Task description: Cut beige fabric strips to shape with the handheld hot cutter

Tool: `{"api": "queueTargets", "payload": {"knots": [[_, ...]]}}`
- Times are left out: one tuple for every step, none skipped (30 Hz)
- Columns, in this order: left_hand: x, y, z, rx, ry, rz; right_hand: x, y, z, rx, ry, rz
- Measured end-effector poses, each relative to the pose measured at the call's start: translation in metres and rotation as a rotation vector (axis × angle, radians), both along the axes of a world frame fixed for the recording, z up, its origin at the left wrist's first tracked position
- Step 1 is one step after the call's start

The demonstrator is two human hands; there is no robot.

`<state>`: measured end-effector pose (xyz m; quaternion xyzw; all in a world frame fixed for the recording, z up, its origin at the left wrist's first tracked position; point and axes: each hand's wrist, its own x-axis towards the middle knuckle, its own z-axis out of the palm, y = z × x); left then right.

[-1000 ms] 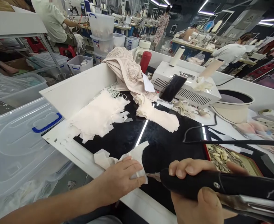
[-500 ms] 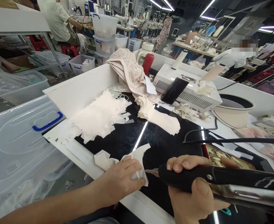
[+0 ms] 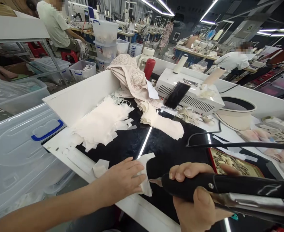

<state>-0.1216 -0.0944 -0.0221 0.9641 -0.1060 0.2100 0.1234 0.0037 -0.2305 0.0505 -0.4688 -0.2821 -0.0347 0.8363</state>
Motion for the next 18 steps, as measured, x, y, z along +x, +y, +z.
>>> {"api": "queueTargets", "payload": {"knots": [[0.001,0.005,0.001,0.014,0.014,-0.007,0.000,0.000,0.000,-0.004,-0.010,0.001],[0.003,0.011,0.002,0.026,0.032,-0.015,0.000,0.000,0.000,-0.008,-0.017,0.005],[0.004,0.016,0.003,0.036,0.043,-0.025,0.001,0.000,-0.001,-0.010,-0.022,0.006],[0.006,0.021,0.004,0.045,0.048,-0.041,0.001,-0.001,-0.001,-0.012,-0.028,0.009],[0.008,0.025,0.005,0.051,0.047,-0.064,0.001,-0.001,-0.002,-0.014,-0.035,0.013],[0.009,0.029,0.005,0.055,0.046,-0.086,0.001,-0.002,-0.002,-0.016,-0.042,0.020],[0.011,0.032,0.006,0.058,0.046,-0.107,0.001,-0.002,-0.003,-0.019,-0.051,0.027],[0.012,0.034,0.007,0.065,0.046,-0.124,0.001,-0.003,-0.004,-0.021,-0.058,0.032],[0.013,0.036,0.007,0.077,0.046,-0.136,0.001,-0.004,-0.005,-0.022,-0.064,0.038],[0.012,0.035,0.008,0.093,0.046,-0.140,0.001,-0.005,-0.006,-0.022,-0.066,0.041],[0.011,0.034,0.009,0.110,0.046,-0.137,0.000,-0.005,-0.006,-0.022,-0.063,0.045],[0.009,0.032,0.010,0.128,0.045,-0.131,0.000,-0.006,-0.006,-0.018,-0.061,0.049],[0.005,0.029,0.011,0.144,0.045,-0.122,-0.001,-0.007,-0.006,-0.012,-0.055,0.057],[0.001,0.026,0.012,0.156,0.048,-0.107,-0.002,-0.007,-0.006,-0.004,-0.050,0.066],[-0.003,0.023,0.013,0.162,0.054,-0.091,-0.004,-0.008,-0.005,0.003,-0.045,0.074],[-0.006,0.021,0.014,0.165,0.060,-0.075,-0.005,-0.008,-0.004,0.006,-0.042,0.079],[-0.009,0.019,0.015,0.165,0.068,-0.064,-0.006,-0.008,-0.004,0.005,-0.040,0.080],[-0.012,0.019,0.016,0.166,0.070,-0.057,-0.006,-0.009,-0.003,0.001,-0.041,0.077]]}}
